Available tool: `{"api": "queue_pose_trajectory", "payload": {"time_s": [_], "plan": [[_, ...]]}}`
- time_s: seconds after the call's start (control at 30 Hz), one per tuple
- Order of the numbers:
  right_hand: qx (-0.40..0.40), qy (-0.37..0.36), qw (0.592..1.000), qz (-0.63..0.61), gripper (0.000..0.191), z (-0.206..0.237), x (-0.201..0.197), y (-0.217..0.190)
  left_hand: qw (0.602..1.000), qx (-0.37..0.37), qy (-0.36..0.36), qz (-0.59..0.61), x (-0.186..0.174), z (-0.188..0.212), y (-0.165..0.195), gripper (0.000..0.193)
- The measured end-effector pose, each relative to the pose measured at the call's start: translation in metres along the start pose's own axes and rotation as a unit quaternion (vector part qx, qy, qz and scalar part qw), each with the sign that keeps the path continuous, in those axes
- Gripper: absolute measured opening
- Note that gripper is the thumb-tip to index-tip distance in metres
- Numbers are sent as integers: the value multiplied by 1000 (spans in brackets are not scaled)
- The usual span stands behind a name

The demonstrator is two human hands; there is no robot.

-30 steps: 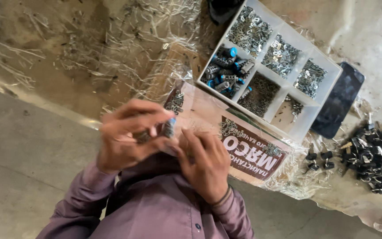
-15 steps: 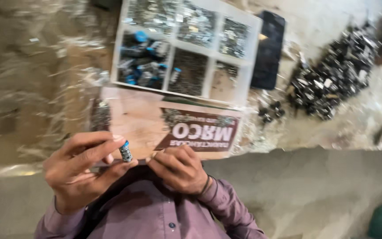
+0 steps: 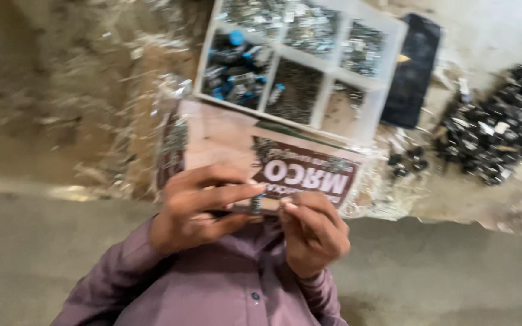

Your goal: The person picks small metal fitting parts from a compartment organizer box and assembles them together by hand, pressing components onto each other, then places the finished assemblies into a basket beside the table, repeating the cycle continuously.

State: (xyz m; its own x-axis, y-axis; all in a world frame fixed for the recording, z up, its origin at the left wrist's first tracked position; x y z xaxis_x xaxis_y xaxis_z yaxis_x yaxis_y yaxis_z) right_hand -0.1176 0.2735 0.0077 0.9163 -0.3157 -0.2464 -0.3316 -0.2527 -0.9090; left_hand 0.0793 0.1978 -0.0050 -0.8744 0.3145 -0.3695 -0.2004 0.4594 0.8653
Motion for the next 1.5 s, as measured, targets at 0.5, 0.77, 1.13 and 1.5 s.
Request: {"api": "queue_pose_trajectory", "payload": {"time_s": [0.5,0.77,1.13,1.5], "plan": [[-90,-68,991,70,29,-10,10,2,1000,14,2,2,3,2,-4,49],[22,-83,996,-3,18,-3,-2,11,1000,19,-19,-8,7,-3,-5,55],[215,-66,974,30,25,-11,-14,26,999,-10,-23,36,13,-13,-8,48],[19,-147,909,389,68,-14,-29,27,999,-28,-9,18,15,-20,-7,45]]}}
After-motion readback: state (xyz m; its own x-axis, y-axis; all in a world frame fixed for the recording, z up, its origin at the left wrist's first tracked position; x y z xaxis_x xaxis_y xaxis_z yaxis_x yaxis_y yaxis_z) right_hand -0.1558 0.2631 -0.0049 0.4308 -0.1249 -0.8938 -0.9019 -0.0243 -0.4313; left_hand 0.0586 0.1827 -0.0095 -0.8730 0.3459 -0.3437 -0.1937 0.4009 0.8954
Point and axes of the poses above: each hand's wrist, its own z-axis away from the middle knuckle, its own x-axis out of the palm, y = z × x, the point moved 1 cm from there along -z, towards the middle knuckle, and after that the axes turned 7 degrees about -z, right-handed, at the moved point
